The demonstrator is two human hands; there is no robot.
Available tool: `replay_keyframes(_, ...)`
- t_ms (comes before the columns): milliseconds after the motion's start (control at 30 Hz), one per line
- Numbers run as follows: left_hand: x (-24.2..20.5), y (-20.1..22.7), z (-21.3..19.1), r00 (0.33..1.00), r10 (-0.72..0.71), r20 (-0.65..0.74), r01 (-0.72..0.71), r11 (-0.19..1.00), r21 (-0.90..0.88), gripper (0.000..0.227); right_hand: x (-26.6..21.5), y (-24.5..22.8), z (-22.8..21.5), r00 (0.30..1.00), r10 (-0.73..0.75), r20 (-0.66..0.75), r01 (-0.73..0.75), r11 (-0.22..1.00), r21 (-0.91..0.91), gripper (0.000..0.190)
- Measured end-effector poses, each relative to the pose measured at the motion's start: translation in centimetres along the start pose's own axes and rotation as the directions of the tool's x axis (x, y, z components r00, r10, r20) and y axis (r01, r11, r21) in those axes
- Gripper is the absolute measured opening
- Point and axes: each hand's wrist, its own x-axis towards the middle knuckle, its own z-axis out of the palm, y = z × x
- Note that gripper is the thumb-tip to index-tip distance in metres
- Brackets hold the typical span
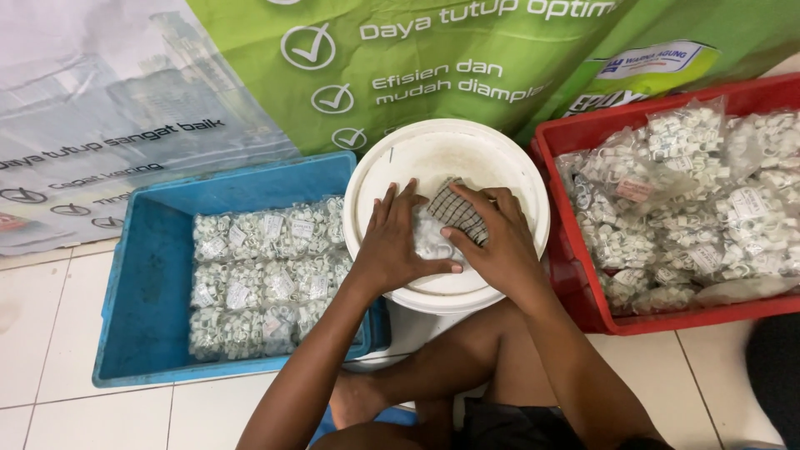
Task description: The person sits on the floor and wipes small plastic-wrapped items with a cloth. They pick up each item from a red bin, wipe it on a white bucket lid, and place it into a blue bin. The process is repeated for multiple items.
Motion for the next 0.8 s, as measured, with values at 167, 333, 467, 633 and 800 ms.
replay_keyframes(167,0.1,0.4,-0.3,1.0,-0.02,-0.012,0.021,0.998,0.06,0.116,-0.1,-0.6,-0.9,0.981,-0.177,0.083,0.142,0.937,0.32,0.071)
replay_keyframes(333,0.3,-0.1,-0.2,0.999,-0.04,-0.024,0.042,0.995,0.087,0.121,-0.1,0.2,-1.1,0.942,-0.314,0.121,0.238,0.876,0.418,0.077)
replay_keyframes(467,0.5,-0.5,0.4,0.999,-0.034,-0.03,0.037,0.994,0.104,0.122,0.2,-0.4,-1.0,0.969,-0.235,0.072,0.198,0.921,0.336,0.067)
replay_keyframes(633,0.3,-0.9,0.7,0.997,-0.018,-0.081,0.025,0.996,0.086,0.128,1.0,1.0,-0.2,0.995,-0.095,0.02,0.085,0.953,0.29,0.053)
replay_keyframes(800,0.7,-1.1,0.7,0.992,0.001,-0.127,0.011,0.996,0.094,0.12,1.7,1.2,-0.2,0.999,-0.03,-0.015,0.033,0.934,0.355,0.048)
